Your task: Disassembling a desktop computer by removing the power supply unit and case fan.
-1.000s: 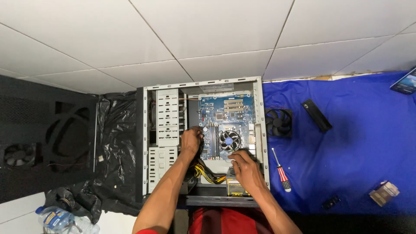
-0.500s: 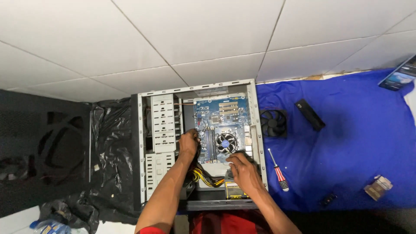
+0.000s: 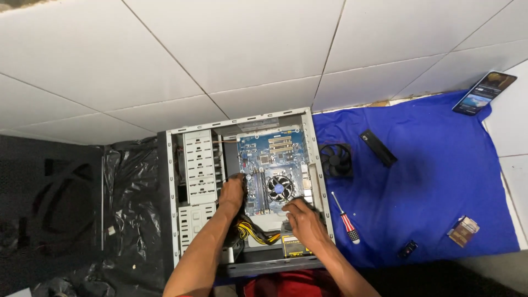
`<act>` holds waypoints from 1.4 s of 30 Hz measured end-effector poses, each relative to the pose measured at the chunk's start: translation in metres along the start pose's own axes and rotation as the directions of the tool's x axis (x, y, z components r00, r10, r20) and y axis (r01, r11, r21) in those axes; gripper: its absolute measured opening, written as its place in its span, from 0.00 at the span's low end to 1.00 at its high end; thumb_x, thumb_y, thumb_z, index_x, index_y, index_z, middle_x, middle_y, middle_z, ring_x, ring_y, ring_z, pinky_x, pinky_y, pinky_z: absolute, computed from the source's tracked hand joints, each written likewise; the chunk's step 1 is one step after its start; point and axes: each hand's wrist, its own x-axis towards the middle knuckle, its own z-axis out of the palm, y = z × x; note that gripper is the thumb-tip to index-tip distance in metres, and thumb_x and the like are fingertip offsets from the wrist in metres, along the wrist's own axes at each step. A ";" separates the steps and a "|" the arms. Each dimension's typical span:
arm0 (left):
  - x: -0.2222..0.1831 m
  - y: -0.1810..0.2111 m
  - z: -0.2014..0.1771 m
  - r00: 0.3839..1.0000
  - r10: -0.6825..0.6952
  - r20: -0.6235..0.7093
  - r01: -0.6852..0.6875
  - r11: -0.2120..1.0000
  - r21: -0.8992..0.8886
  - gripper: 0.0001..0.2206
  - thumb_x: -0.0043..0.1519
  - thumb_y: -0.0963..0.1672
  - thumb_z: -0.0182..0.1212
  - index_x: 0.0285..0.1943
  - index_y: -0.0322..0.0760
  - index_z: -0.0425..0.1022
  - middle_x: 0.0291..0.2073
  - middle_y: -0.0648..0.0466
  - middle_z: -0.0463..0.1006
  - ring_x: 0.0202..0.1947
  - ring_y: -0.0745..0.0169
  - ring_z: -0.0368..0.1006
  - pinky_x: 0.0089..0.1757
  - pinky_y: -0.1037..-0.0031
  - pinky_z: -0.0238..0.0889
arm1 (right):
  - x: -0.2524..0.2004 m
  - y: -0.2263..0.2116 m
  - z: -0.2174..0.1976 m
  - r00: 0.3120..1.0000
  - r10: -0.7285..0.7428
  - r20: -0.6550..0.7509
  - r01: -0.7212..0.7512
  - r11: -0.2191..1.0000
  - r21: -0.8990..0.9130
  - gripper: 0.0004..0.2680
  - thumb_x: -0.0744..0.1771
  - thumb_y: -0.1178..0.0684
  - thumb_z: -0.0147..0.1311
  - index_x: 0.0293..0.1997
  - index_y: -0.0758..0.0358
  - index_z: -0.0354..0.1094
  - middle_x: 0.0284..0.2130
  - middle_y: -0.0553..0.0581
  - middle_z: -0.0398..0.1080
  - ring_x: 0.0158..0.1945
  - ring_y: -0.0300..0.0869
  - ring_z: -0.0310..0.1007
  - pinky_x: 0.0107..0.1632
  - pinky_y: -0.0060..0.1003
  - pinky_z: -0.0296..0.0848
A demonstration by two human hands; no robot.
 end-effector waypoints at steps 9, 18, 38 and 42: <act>0.010 -0.014 0.032 0.976 0.166 -0.142 -0.085 0.889 0.450 0.14 0.64 0.33 0.53 0.57 0.36 0.68 0.19 0.56 0.77 0.13 0.64 0.73 0.12 0.77 0.65 | -0.013 -0.043 -0.043 0.966 -0.192 -0.174 0.198 0.980 0.021 0.10 0.66 0.67 0.51 0.48 0.63 0.74 0.45 0.53 0.72 0.47 0.43 0.77 0.49 0.35 0.78; -0.054 0.015 0.015 0.697 0.396 -0.597 0.074 0.790 0.609 0.11 0.60 0.40 0.60 0.51 0.42 0.80 0.39 0.49 0.80 0.52 0.49 0.74 0.63 0.51 0.55 | -0.001 0.187 -0.064 0.798 0.430 -0.424 -0.522 0.843 -0.128 0.06 0.68 0.54 0.55 0.45 0.63 0.74 0.34 0.66 0.76 0.43 0.63 0.77 0.46 0.55 0.74; -0.262 0.162 -0.046 0.806 0.192 -0.560 -0.552 0.585 -0.594 0.24 0.60 0.47 0.65 0.67 0.44 0.71 0.55 0.49 0.82 0.55 0.58 0.80 0.57 0.64 0.71 | 0.000 0.094 -0.190 0.892 0.225 -0.391 -0.168 0.970 0.176 0.05 0.68 0.52 0.58 0.44 0.61 0.71 0.40 0.56 0.76 0.41 0.42 0.78 0.46 0.37 0.82; -0.276 0.203 -0.066 0.613 0.307 -0.728 -0.743 0.538 -0.398 0.28 0.60 0.49 0.67 0.68 0.35 0.67 0.58 0.45 0.78 0.57 0.52 0.76 0.56 0.67 0.68 | 0.009 0.004 -0.197 0.950 0.128 -0.286 0.023 0.882 0.472 0.05 0.67 0.59 0.58 0.45 0.65 0.72 0.43 0.58 0.76 0.49 0.39 0.76 0.58 0.41 0.81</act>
